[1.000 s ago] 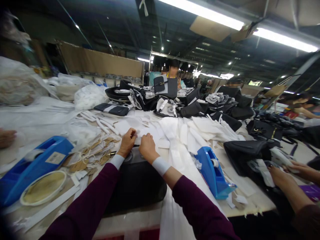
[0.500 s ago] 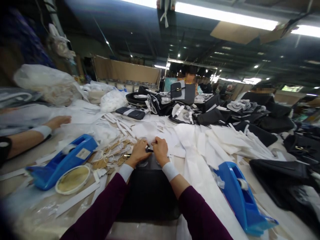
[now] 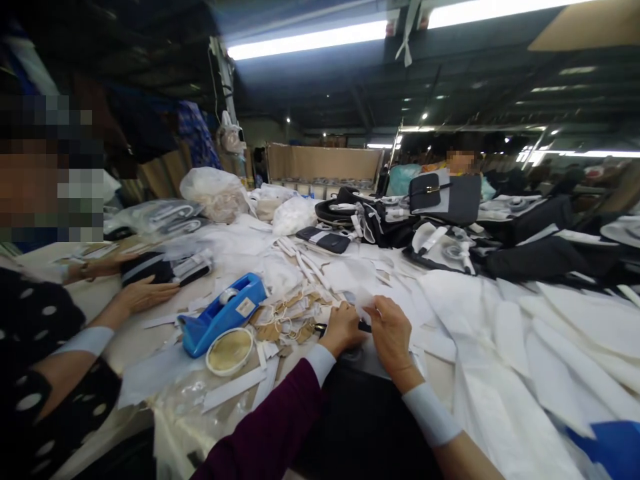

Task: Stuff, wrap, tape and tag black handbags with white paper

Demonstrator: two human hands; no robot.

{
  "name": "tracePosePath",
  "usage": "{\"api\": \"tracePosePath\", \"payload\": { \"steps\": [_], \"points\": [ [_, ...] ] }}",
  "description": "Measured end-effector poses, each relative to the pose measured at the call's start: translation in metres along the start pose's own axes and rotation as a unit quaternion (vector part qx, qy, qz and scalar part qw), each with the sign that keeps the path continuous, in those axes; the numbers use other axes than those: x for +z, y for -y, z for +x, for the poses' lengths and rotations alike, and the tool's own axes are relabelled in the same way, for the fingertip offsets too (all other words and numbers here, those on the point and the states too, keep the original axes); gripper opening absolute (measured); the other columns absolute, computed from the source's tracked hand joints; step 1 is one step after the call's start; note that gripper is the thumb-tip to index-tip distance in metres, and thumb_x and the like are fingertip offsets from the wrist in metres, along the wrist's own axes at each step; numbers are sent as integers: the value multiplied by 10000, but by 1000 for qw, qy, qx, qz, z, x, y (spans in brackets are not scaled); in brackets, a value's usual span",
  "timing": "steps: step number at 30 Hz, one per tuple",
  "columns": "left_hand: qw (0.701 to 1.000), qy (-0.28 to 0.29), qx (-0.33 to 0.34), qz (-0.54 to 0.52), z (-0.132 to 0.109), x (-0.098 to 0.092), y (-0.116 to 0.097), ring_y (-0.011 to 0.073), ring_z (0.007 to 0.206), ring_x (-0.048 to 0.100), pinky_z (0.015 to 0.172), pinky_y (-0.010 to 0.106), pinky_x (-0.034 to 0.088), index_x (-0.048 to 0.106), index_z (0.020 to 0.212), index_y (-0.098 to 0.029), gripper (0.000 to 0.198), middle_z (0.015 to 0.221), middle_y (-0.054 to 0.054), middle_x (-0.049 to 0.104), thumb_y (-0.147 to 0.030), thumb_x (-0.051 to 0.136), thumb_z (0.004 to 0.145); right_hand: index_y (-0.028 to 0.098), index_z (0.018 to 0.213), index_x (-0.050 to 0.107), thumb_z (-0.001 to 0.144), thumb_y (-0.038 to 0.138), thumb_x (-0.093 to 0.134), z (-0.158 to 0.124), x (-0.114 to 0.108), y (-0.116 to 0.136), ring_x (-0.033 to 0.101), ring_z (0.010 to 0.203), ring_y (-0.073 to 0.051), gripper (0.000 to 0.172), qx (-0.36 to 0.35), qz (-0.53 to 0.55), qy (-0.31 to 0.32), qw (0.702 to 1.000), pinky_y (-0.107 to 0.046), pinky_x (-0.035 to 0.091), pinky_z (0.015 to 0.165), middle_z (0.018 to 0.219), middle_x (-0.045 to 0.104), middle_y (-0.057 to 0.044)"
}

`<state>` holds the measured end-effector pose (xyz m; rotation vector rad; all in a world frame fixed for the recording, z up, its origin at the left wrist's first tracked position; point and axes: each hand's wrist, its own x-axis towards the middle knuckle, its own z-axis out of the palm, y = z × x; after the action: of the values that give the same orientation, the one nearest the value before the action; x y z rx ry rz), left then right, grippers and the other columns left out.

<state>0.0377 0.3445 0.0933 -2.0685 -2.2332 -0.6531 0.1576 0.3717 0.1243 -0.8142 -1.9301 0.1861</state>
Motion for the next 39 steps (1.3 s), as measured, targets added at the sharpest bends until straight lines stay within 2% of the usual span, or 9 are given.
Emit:
{"api": "tracePosePath", "payload": {
  "steps": [4, 10, 15, 19, 24, 28, 33, 36, 39],
  "points": [
    [1000, 21, 7, -11, -3, -7, -3, 273, 1131, 497, 924, 457, 420, 620, 1107, -172, 335, 1075, 75, 626, -341, 617, 818, 183, 732, 584, 885, 303, 526, -14, -26, 26, 532, 695, -145, 203, -57, 40, -3, 998, -259, 387, 660, 727, 565, 0],
    [996, 45, 16, -74, 7, -3, 1, 286, 1163, 477, 988, 536, 354, 655, 1041, -191, 241, 1074, 74, 622, -355, 591, 876, 197, 798, 637, 926, 113, 429, -62, -62, 51, 602, 844, -150, 258, -124, 74, 75, 987, -280, 467, 774, 887, 665, -37],
    [994, 50, 27, -92, 9, -2, 3, 285, 1163, 474, 988, 528, 350, 665, 1035, -190, 205, 1064, 74, 628, -243, 613, 844, 198, 797, 605, 915, 39, 404, -107, -74, 45, 600, 852, -145, 283, -172, 22, 138, 975, -283, 488, 736, 907, 669, -30],
    [996, 54, 31, -67, -3, -13, -1, 263, 1131, 497, 959, 481, 386, 673, 1050, -212, 238, 1061, 55, 643, -200, 601, 823, 209, 883, 590, 870, -7, 415, -125, -81, 36, 603, 1021, -176, 278, -227, 23, 143, 963, -319, 520, 832, 1007, 669, -60],
    [998, 40, 29, -35, 0, -7, 2, 241, 1097, 514, 906, 414, 437, 689, 1021, -310, 311, 1052, -1, 670, -206, 627, 735, 197, 939, 625, 820, 48, 460, -136, -69, 13, 575, 1167, -221, 252, -351, -1, 121, 929, -309, 557, 830, 1119, 666, -98],
    [996, -12, 47, -72, -4, -7, -1, 249, 1109, 507, 936, 422, 425, 710, 956, -258, 267, 1115, 42, 650, -161, 579, 744, 178, 830, 600, 849, 11, 439, -151, -69, 25, 523, 1246, -253, 232, -291, -39, 113, 949, -376, 562, 888, 1178, 655, -102],
    [976, -96, 121, -156, -2, -10, 0, 259, 1198, 463, 1082, 481, 313, 690, 960, -183, 218, 1210, 88, 608, -154, 527, 819, 160, 814, 605, 885, 32, 442, -154, -66, 32, 502, 1265, -239, 219, -229, -60, 153, 959, -418, 513, 1002, 1191, 652, -83],
    [960, -108, 193, -173, -24, -15, -3, 221, 1168, 511, 1081, 435, 355, 679, 1002, -190, 256, 1166, 69, 640, -109, 504, 833, 165, 815, 616, 887, 48, 472, -154, -66, 31, 510, 1254, -219, 199, -224, -63, 138, 963, -407, 487, 1039, 1178, 656, -78],
    [950, -99, 246, -165, -63, -14, -7, 201, 1139, 551, 1049, 396, 420, 667, 1053, -179, 271, 1151, 72, 654, -111, 476, 872, 175, 827, 631, 887, 57, 482, -157, -66, 30, 500, 1266, -210, 199, -229, -64, 129, 963, -407, 466, 1061, 1190, 650, -72]
  ]
}}
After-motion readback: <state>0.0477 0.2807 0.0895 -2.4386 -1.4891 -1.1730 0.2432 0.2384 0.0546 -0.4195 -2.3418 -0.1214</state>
